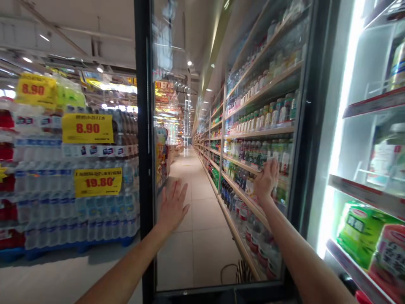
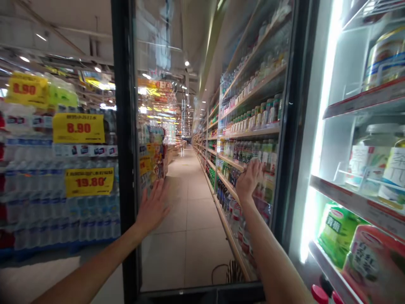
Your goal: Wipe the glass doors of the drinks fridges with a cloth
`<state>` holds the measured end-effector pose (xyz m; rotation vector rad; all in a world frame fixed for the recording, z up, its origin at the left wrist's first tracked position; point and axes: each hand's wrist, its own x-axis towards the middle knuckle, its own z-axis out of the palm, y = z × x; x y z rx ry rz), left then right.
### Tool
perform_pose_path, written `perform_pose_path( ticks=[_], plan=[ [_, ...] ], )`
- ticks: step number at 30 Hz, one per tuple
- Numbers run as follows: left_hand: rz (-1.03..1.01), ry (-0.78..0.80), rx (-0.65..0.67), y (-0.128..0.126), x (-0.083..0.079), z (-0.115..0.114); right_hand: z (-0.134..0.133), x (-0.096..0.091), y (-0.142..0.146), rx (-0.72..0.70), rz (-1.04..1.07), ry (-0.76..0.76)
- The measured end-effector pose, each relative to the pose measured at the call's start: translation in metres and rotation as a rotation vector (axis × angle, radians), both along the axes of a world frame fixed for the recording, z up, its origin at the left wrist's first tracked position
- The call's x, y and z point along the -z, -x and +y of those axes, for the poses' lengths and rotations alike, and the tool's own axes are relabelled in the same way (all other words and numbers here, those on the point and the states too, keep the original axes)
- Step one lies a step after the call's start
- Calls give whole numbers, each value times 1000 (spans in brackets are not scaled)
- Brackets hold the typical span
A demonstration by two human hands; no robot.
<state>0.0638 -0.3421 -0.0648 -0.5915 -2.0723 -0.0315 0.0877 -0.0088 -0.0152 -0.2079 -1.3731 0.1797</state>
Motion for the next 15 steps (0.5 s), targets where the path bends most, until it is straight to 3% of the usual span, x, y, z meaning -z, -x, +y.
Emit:
perform_pose_path(
  ticks=[4, 6, 8, 12, 15],
  plan=[
    [13, -10, 17, -3, -9, 4, -44, 9, 6, -19, -220, -424],
    [34, -5, 32, -4, -21, 11, -47, 12, 5, -23, -291, -531],
    [49, -5, 35, -5, -37, 19, -31, 7, 1, -10, -247, -418],
    [16, -25, 7, -4, -64, 33, 5, -12, -5, 5, -23, -29],
    [8, -28, -10, 0, -68, 35, -1, -12, -3, -25, -77, -110]
  ],
)
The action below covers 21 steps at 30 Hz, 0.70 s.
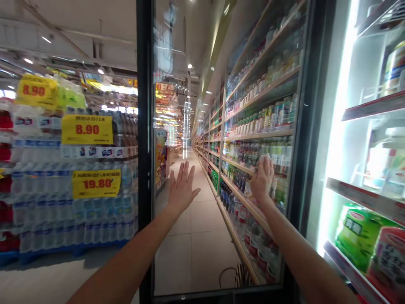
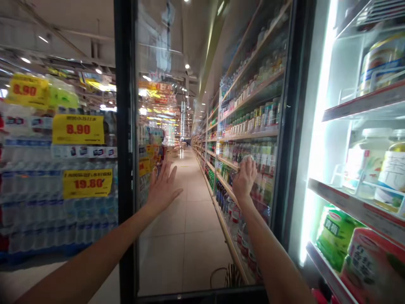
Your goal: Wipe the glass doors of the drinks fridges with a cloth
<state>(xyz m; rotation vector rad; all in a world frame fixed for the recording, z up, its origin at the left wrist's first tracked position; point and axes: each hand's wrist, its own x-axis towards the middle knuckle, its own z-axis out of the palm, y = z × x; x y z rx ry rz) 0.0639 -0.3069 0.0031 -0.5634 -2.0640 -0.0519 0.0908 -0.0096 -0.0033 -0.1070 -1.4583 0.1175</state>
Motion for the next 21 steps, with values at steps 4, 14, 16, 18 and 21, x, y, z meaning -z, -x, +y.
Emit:
perform_pose_path(
  ticks=[4, 14, 16, 18, 21],
  plan=[
    [30, 6, 0, 3, 4, -2, -9, 7, 1, -41, -167, -249],
    [31, 5, -3, 3, 5, -2, 10, 1, -4, -23, -33, -81],
    [29, 3, -3, 3, 5, -2, -1, 6, -1, -61, -126, -259],
    [20, 4, 0, 3, 5, -2, -5, 4, 2, -72, -133, -279],
    [0, 5, -1, 0, 5, -1, -6, -9, 7, -43, 49, -20]
  ],
)
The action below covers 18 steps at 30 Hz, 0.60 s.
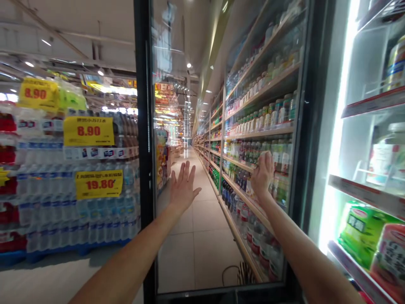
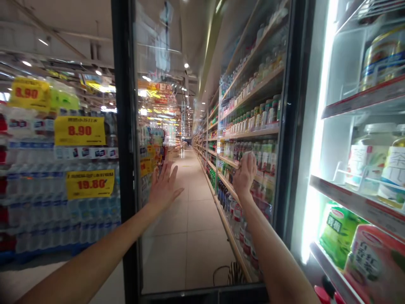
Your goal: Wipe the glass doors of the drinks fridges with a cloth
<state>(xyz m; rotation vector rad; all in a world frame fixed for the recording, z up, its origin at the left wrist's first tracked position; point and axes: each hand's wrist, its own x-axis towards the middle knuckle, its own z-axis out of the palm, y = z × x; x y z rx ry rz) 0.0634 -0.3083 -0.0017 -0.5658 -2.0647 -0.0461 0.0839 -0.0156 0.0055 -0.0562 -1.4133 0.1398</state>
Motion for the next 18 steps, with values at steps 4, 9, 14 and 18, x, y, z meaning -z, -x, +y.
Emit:
perform_pose_path(
  ticks=[4, 9, 14, 18],
  plan=[
    [-8, -5, -6, -1, 0, 0, -33, -2, 9, -10, -34, -67],
    [6, 24, 2, -1, 1, -4, -66, 7, 13, 5, -258, -494],
    [10, 20, 1, 1, 6, -6, -56, -10, 13, 40, -4, -69],
    [44, 7, 8, 3, 9, -6, -80, 8, 13, 3, -184, -447]
  ],
)
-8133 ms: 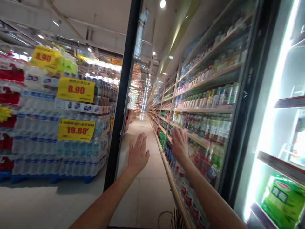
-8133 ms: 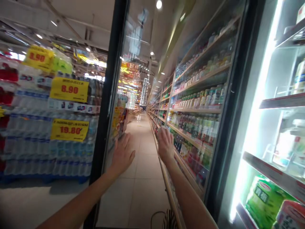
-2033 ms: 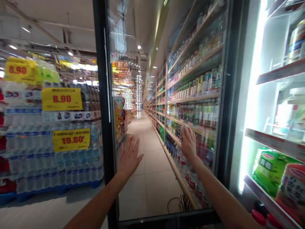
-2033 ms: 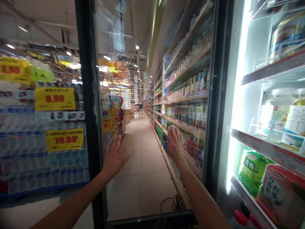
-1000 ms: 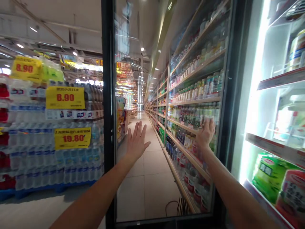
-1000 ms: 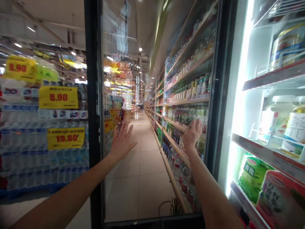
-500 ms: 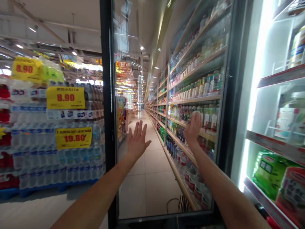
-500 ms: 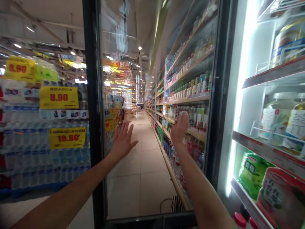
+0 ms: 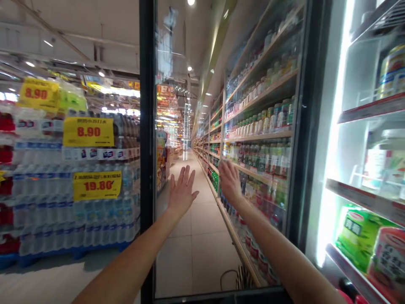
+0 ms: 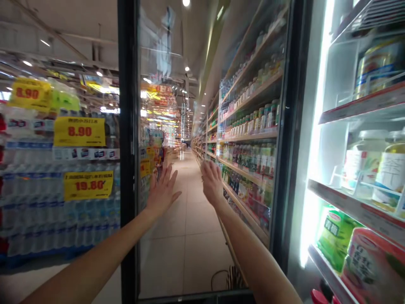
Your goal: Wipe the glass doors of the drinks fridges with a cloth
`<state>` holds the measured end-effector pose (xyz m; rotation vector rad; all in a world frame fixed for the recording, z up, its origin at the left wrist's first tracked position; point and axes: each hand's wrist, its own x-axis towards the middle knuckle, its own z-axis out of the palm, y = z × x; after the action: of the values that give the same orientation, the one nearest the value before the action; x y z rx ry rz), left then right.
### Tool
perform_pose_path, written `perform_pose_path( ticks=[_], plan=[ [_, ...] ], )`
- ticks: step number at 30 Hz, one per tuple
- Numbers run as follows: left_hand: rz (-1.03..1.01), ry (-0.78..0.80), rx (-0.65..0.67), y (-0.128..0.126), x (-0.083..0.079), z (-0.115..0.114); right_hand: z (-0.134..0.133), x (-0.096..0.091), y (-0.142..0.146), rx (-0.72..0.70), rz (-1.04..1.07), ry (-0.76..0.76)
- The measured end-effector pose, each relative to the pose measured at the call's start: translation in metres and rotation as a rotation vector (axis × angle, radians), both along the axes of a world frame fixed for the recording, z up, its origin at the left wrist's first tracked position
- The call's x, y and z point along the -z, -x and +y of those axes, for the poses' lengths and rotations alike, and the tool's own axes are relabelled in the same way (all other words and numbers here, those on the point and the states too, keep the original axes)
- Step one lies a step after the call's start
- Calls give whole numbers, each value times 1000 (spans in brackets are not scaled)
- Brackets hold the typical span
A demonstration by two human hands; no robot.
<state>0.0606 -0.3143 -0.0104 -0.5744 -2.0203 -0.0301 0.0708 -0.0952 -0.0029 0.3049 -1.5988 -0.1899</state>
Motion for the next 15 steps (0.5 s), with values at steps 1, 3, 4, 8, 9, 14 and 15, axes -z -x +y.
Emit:
perform_pose_path(
  ticks=[1, 3, 4, 8, 9, 14, 15],
  plan=[
    [1, 5, 2, 0, 0, -1, -6, 5, 0, -16, -67, -130],
    [-13, 25, 7, -1, -1, -3, -10, 7, 0, -35, -132, -230],
    [-23, 36, 9, -2, -1, -3, -8, 4, 0, -32, -117, -173],
    [-35, 54, -8, -3, 1, -6, 2, -15, 2, 4, 61, 257],
    [-32, 56, -11, -4, 2, -7, 1, -15, 3, -1, 66, 257],
    [-66, 106, -5, -5, 11, -21, -23, 11, 2, -66, -122, -242],
    [-77, 119, -6, -5, 13, -24, -26, 12, 3, -64, -142, -248]
  ],
)
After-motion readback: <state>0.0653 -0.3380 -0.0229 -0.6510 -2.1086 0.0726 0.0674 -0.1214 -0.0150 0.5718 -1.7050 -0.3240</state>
